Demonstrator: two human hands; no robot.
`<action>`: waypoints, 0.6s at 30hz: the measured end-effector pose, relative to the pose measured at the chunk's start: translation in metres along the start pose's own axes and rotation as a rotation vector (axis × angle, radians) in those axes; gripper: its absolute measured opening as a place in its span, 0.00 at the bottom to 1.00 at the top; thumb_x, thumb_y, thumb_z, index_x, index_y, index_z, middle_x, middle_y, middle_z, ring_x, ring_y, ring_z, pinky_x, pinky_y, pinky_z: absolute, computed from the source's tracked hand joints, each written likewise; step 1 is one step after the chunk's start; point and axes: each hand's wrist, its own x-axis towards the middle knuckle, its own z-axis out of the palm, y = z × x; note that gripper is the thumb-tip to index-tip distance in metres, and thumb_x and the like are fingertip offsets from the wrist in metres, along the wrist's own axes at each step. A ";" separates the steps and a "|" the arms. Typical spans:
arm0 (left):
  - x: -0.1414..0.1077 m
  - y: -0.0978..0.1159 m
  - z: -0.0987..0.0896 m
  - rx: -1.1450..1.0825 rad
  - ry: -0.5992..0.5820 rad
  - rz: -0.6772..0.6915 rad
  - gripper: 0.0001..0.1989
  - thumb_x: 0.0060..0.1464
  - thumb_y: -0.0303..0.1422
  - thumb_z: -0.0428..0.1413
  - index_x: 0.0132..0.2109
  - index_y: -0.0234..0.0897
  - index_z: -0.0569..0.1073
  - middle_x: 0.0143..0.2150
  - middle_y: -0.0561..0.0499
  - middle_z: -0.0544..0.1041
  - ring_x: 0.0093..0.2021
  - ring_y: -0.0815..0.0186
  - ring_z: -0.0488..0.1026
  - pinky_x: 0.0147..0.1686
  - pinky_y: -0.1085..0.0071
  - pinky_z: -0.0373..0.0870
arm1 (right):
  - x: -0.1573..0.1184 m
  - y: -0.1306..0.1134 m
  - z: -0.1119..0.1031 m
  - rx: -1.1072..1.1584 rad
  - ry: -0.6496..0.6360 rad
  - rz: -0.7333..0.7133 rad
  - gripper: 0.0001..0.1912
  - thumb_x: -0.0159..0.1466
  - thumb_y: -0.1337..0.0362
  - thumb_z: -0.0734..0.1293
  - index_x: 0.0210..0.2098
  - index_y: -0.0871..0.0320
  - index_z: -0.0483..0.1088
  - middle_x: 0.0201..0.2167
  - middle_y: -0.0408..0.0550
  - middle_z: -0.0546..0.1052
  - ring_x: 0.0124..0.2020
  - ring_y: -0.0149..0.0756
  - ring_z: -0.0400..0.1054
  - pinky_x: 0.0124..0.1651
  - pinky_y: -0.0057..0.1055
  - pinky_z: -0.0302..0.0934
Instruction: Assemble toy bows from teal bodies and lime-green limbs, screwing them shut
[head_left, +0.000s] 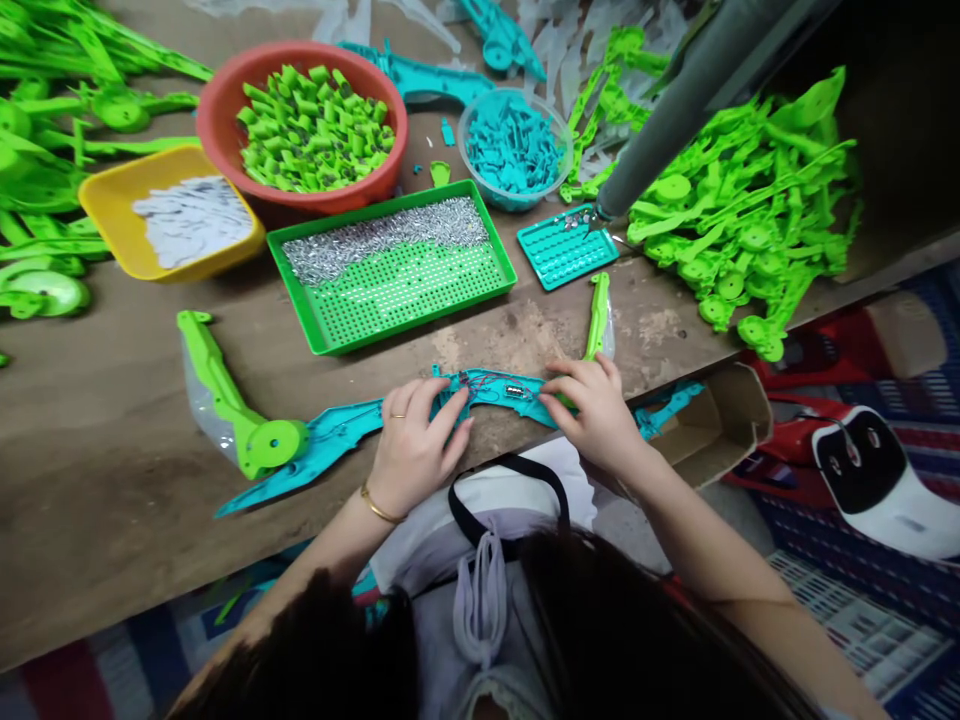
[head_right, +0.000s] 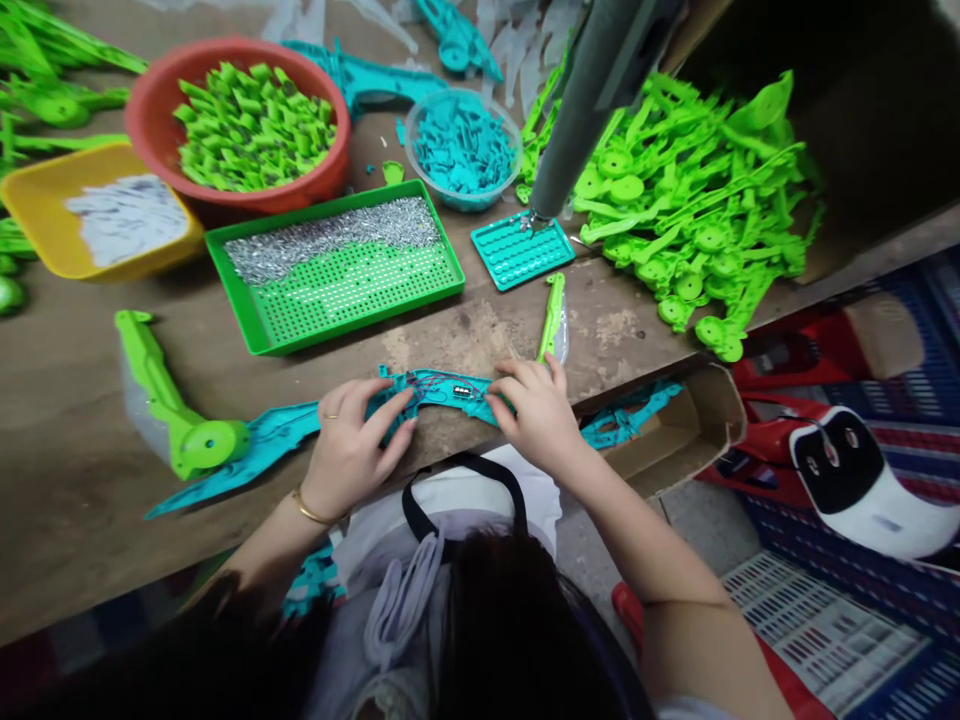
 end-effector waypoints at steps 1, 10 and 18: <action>0.000 0.001 0.000 0.016 -0.004 0.002 0.17 0.59 0.36 0.55 0.53 0.34 0.75 0.53 0.34 0.72 0.54 0.48 0.65 0.52 0.52 0.64 | -0.001 0.000 0.001 -0.022 -0.003 -0.016 0.08 0.67 0.59 0.63 0.36 0.54 0.73 0.49 0.48 0.77 0.53 0.41 0.68 0.66 0.53 0.46; -0.001 0.000 0.006 -0.014 -0.006 -0.025 0.27 0.57 0.43 0.58 0.60 0.36 0.68 0.58 0.34 0.71 0.60 0.47 0.64 0.59 0.49 0.60 | -0.002 0.001 0.015 -0.127 0.042 -0.093 0.08 0.67 0.63 0.62 0.35 0.55 0.72 0.49 0.50 0.77 0.53 0.42 0.67 0.67 0.55 0.45; 0.001 0.012 0.004 0.054 -0.092 0.011 0.23 0.57 0.44 0.58 0.55 0.35 0.74 0.59 0.35 0.71 0.60 0.45 0.65 0.60 0.45 0.59 | 0.004 0.008 0.010 -0.155 0.049 -0.170 0.07 0.66 0.65 0.62 0.33 0.56 0.70 0.47 0.51 0.78 0.51 0.44 0.70 0.64 0.57 0.52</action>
